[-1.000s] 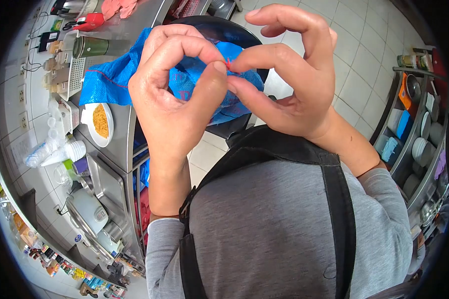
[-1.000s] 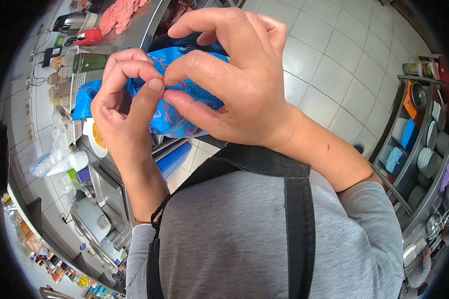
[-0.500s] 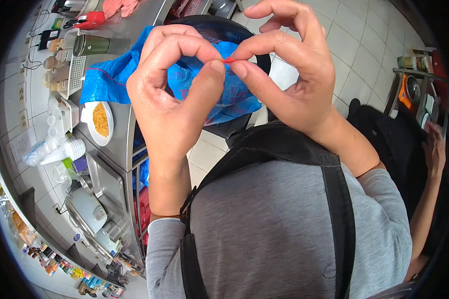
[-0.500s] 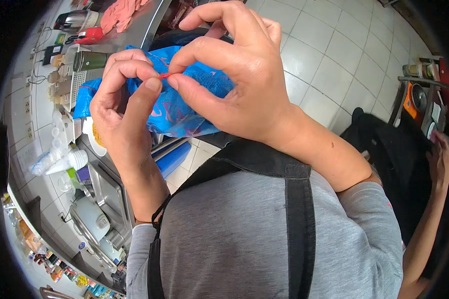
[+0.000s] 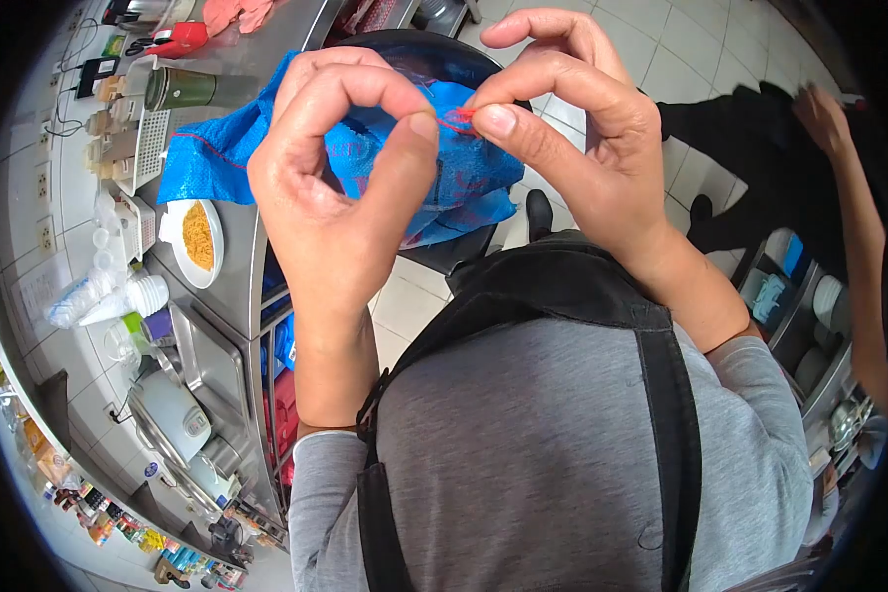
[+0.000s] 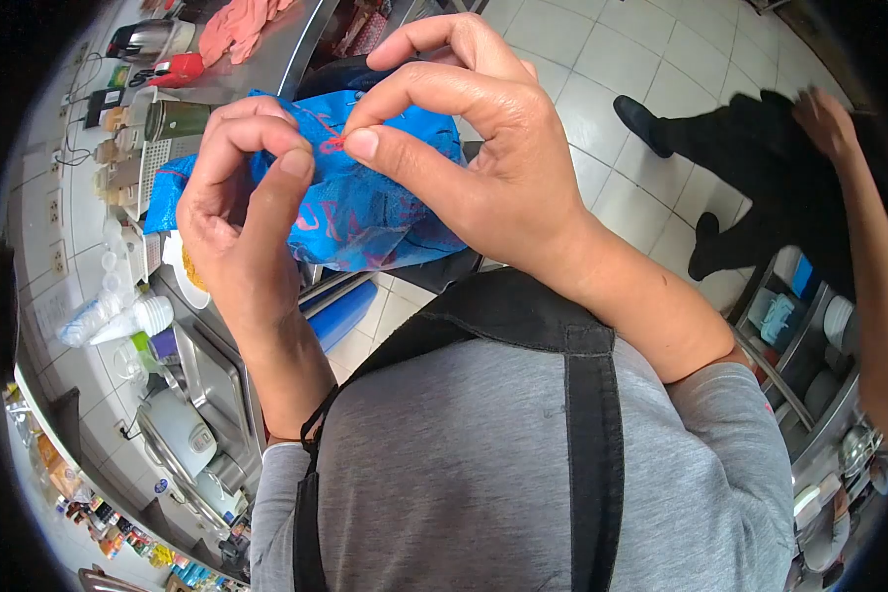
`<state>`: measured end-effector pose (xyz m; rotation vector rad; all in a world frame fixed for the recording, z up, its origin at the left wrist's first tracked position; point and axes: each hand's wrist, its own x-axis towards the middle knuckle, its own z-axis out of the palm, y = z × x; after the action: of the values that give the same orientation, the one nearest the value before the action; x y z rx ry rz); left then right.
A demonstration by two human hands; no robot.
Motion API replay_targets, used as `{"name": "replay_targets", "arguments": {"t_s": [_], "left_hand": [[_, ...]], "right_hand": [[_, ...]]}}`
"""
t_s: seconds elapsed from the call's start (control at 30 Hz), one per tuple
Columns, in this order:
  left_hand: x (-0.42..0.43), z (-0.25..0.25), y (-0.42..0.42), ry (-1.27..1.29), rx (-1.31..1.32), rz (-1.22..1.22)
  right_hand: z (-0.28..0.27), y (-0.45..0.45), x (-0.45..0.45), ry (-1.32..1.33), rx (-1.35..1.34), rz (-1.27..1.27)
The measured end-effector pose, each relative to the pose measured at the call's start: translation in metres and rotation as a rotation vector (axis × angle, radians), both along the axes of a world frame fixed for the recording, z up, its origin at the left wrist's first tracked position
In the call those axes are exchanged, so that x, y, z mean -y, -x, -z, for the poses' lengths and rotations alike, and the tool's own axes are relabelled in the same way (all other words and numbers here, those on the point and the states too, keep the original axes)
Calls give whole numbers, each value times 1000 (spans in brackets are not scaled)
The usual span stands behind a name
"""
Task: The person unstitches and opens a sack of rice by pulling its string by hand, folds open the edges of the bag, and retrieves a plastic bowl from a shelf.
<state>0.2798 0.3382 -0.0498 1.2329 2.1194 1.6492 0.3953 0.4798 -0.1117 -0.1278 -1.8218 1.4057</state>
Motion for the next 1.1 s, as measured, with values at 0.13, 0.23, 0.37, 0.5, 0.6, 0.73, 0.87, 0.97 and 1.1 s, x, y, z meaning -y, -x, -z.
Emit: {"name": "replay_targets", "arguments": {"t_s": [0.13,0.23,0.37,0.5,0.6,0.73,0.87,0.97,1.1], "left_hand": [[2,-4,0,47,-224,82],[0,-4,-7,107,-336,45],[1,0,-4,82,-169,4],[1,0,-2,61,-59,-22],[1,1,-2,61,-54,-18],[1,1,-2,54,-31,-20],[1,0,-3,54,-31,-15],[2,2,-3,44,-32,-5],[4,1,-2,48,-34,-12]], "right_hand": [[3,4,1,-45,-70,79],[1,3,0,-105,-35,85],[0,2,1,-108,-29,82],[-31,9,19,-31,66,263],[-12,0,17,16,-5,235],[-18,-12,3,-299,24,205],[-2,-5,-6,-554,-1,265],[-18,-8,-3,-498,-11,218],[-6,-6,5,-7,-22,37]]}}
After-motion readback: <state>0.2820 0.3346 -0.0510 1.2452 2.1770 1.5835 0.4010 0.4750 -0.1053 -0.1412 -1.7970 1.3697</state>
